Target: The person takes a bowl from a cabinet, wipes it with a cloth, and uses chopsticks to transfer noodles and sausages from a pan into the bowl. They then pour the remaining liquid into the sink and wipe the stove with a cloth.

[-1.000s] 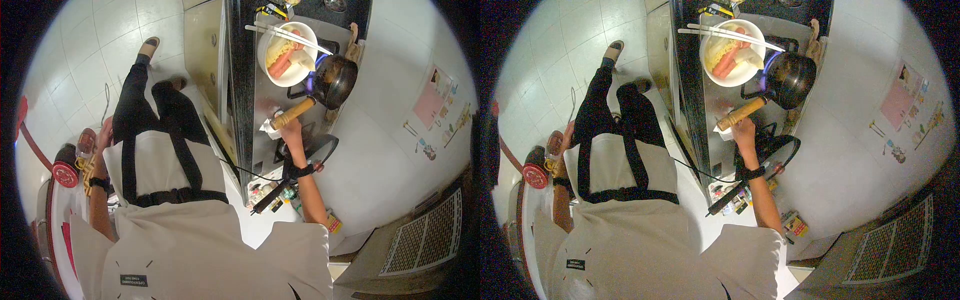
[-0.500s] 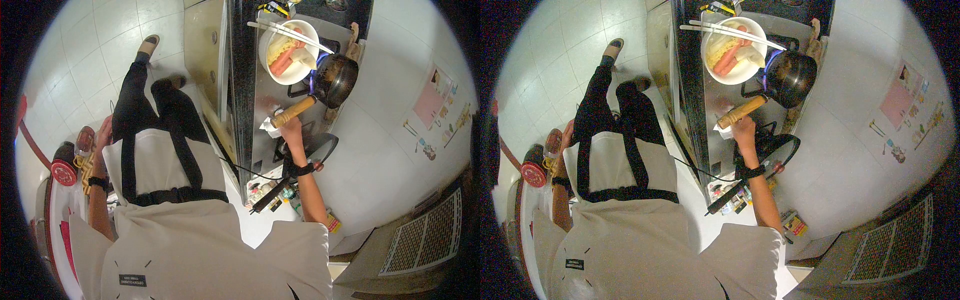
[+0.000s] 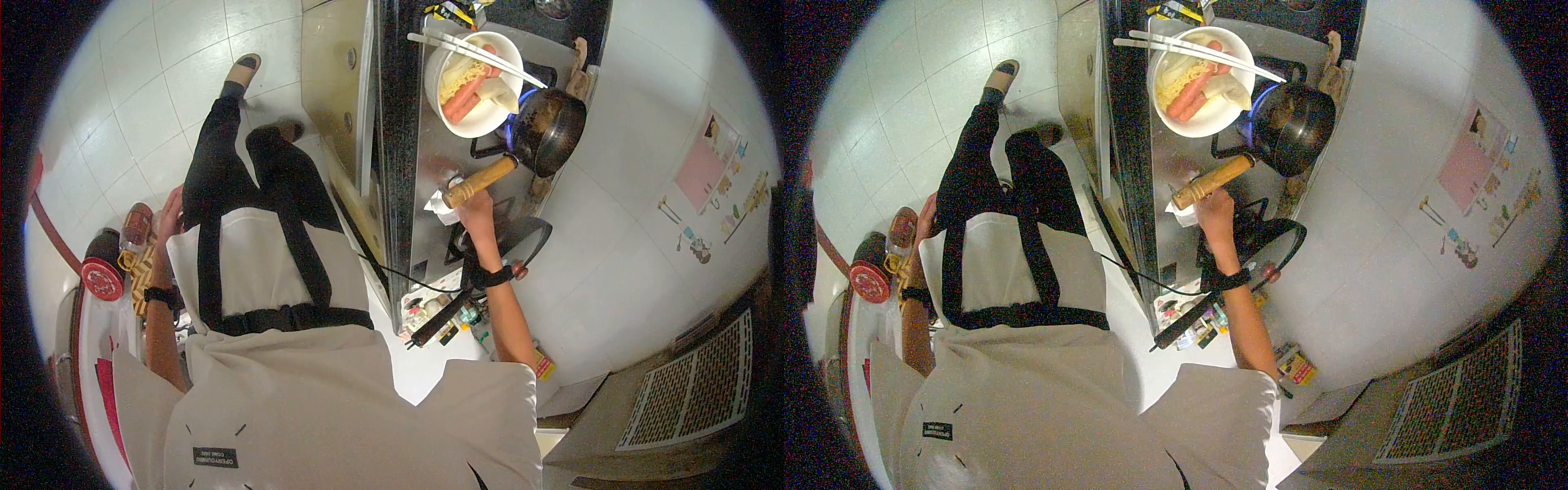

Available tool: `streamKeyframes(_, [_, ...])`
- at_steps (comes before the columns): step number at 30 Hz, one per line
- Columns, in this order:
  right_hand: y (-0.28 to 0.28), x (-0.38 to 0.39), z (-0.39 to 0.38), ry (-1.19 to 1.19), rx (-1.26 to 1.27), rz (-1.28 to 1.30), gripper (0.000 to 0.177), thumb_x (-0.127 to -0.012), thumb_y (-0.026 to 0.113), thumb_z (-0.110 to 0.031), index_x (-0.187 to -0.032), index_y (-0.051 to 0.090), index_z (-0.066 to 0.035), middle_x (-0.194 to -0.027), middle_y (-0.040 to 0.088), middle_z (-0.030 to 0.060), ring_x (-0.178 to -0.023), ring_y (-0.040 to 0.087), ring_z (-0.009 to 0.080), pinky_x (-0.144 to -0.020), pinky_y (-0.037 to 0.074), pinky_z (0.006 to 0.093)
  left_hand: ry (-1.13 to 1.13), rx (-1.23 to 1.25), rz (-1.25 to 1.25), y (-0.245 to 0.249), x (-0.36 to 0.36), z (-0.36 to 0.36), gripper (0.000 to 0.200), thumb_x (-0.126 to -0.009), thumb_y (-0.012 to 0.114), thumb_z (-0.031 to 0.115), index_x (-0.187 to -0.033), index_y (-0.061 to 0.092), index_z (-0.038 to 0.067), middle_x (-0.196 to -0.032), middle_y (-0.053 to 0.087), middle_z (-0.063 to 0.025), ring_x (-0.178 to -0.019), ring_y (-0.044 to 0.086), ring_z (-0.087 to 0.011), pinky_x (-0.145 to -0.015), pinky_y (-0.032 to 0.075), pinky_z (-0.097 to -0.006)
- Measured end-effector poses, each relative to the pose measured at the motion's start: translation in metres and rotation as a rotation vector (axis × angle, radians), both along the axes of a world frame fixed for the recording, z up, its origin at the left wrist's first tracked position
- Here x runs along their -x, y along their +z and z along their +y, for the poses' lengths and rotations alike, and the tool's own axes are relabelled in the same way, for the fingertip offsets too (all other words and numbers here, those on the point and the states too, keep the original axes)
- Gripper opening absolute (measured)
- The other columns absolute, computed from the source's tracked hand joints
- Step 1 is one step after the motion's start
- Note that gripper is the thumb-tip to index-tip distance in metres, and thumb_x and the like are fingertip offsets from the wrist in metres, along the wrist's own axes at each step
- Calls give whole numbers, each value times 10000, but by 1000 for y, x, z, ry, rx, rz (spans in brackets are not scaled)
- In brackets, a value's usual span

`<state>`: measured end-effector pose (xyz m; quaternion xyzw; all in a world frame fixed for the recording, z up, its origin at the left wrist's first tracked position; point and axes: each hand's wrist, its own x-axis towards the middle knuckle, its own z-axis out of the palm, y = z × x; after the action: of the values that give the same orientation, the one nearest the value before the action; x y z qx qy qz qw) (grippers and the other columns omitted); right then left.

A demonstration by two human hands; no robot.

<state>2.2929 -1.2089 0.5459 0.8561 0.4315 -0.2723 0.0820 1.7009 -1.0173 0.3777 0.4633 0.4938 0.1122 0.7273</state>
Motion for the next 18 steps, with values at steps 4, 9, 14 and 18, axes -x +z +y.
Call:
streamKeyframes(4, [3,5,4,-31,-81,42,238,-756,648,-198,-806,570,21,-722,591,254,-712,592,434,-626,473,504,-8,-13,-12,-1,1,-4,410,-874,484,96,-1279,465,30,-1287,468,-103,-1161,465,-207,-985,362,-302])
streamKeyframes(9, [0,3,1,-115,-116,58,245,-756,648,-202,-810,566,23,-715,592,258,-706,590,439,-626,475,509,-26,-71,-22,-4,7,-12,417,-868,484,84,-1282,463,30,-1292,465,-104,-1164,464,-209,-987,361,-303])
streamKeyframes(14, [5,5,7,68,21,-64,270,-748,662,-213,-814,563,29,-730,593,272,-724,596,443,-644,488,511,-8,28,-18,4,0,-4,502,-800,502,-1,-1298,446,37,-1315,445,-119,-1202,444,-234,-1011,351,-303])
streamKeyframes(18, [3,1,2,230,65,-122,135,-816,630,-175,-857,604,-48,-748,635,133,-736,631,329,-591,497,405,-15,-74,-82,11,-6,-6,515,-780,510,-31,-1289,449,23,-1302,463,-112,-1187,461,-210,-1002,360,-291])
